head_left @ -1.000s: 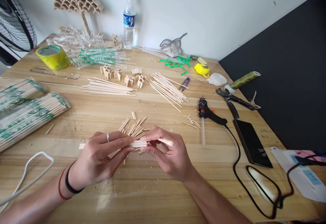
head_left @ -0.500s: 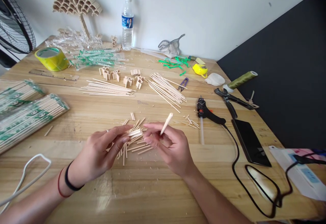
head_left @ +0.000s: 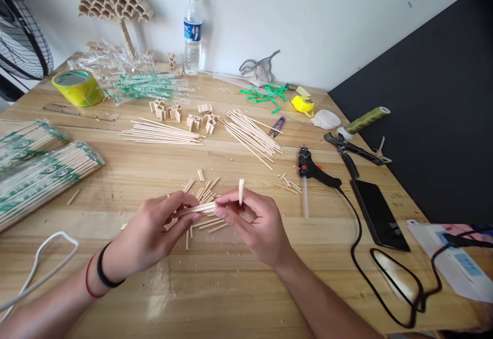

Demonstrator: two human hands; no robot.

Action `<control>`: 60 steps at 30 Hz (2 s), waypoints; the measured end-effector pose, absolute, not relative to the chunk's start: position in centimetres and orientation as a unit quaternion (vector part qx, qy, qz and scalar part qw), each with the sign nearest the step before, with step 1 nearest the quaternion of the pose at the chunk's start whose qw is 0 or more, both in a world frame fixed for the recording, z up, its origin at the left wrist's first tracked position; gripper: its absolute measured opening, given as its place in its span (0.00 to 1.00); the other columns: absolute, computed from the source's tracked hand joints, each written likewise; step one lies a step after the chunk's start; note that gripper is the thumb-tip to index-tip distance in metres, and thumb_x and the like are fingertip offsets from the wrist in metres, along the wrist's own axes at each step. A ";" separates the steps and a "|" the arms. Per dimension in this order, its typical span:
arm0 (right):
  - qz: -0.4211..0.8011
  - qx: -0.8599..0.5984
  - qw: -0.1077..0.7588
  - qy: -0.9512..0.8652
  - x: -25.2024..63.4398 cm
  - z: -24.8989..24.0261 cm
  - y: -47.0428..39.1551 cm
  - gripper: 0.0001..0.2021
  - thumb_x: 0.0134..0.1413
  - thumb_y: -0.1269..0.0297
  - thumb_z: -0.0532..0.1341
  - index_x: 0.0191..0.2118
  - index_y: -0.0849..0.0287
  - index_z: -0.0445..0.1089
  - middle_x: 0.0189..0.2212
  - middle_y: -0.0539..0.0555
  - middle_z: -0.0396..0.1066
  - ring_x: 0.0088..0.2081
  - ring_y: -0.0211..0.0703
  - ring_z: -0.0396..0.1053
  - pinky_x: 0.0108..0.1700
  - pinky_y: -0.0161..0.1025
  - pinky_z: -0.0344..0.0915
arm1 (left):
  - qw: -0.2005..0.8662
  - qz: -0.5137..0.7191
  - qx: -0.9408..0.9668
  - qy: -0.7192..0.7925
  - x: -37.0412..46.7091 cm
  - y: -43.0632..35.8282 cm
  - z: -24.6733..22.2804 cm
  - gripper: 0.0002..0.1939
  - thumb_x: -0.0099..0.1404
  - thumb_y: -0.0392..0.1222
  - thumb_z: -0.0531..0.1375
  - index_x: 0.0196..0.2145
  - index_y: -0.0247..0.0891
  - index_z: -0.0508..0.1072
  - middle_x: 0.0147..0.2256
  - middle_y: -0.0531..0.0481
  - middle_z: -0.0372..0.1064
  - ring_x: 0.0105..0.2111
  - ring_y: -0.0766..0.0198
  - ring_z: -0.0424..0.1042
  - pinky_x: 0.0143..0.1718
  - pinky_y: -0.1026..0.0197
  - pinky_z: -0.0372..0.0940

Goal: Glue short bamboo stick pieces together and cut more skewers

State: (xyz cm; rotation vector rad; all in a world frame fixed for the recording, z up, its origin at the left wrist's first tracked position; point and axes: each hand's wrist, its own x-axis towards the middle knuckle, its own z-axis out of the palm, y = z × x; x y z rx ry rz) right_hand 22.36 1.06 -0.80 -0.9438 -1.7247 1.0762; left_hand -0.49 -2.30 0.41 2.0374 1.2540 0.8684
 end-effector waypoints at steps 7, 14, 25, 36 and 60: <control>0.412 -0.369 0.488 -0.675 23.0 -0.6 1.2 0.17 0.77 0.59 0.55 0.43 0.54 0.81 0.38 0.54 0.78 0.39 0.43 0.73 0.42 0.41 0.66 | 0.283 0.340 0.751 0.491 -0.7 -2.1 0.2 0.04 0.76 0.38 0.60 0.41 0.38 0.75 0.27 0.57 0.74 0.23 0.71 0.69 0.24 0.71 0.62; 0.496 -0.342 0.551 -0.578 23.1 -1.8 1.5 0.21 0.78 0.55 0.54 0.40 0.53 0.82 0.31 0.53 0.73 0.31 0.41 0.65 0.34 0.41 0.62 | 0.269 0.363 0.750 0.483 -0.9 -1.5 -0.2 0.03 0.75 0.37 0.61 0.42 0.38 0.76 0.38 0.51 0.76 0.30 0.70 0.72 0.29 0.70 0.65; 0.539 -0.304 0.554 -0.557 22.9 -1.8 1.8 0.19 0.78 0.57 0.53 0.33 0.55 0.69 0.30 0.50 0.65 0.32 0.41 0.64 0.37 0.41 0.64 | 0.355 0.346 0.708 0.503 -1.4 -1.3 0.0 0.06 0.74 0.41 0.62 0.41 0.41 0.80 0.34 0.52 0.76 0.31 0.64 0.73 0.30 0.65 0.66; 0.418 -0.345 0.390 -0.745 22.5 -0.7 1.2 0.04 0.66 0.68 0.67 0.45 0.55 0.76 0.34 0.49 0.74 0.33 0.38 0.67 0.36 0.36 0.65 | 0.359 0.358 0.730 0.458 -1.3 -1.7 -0.4 0.07 0.74 0.35 0.63 0.47 0.44 0.80 0.37 0.53 0.73 0.33 0.68 0.72 0.31 0.67 0.65; 0.411 -0.323 0.389 -0.759 22.3 -0.8 1.2 0.05 0.64 0.74 0.67 0.41 0.57 0.76 0.35 0.52 0.78 0.35 0.40 0.73 0.36 0.36 0.69 | 0.251 0.371 0.791 0.416 -0.7 -1.8 -0.3 0.14 0.71 0.25 0.62 0.50 0.40 0.72 0.44 0.47 0.73 0.45 0.62 0.75 0.46 0.62 0.71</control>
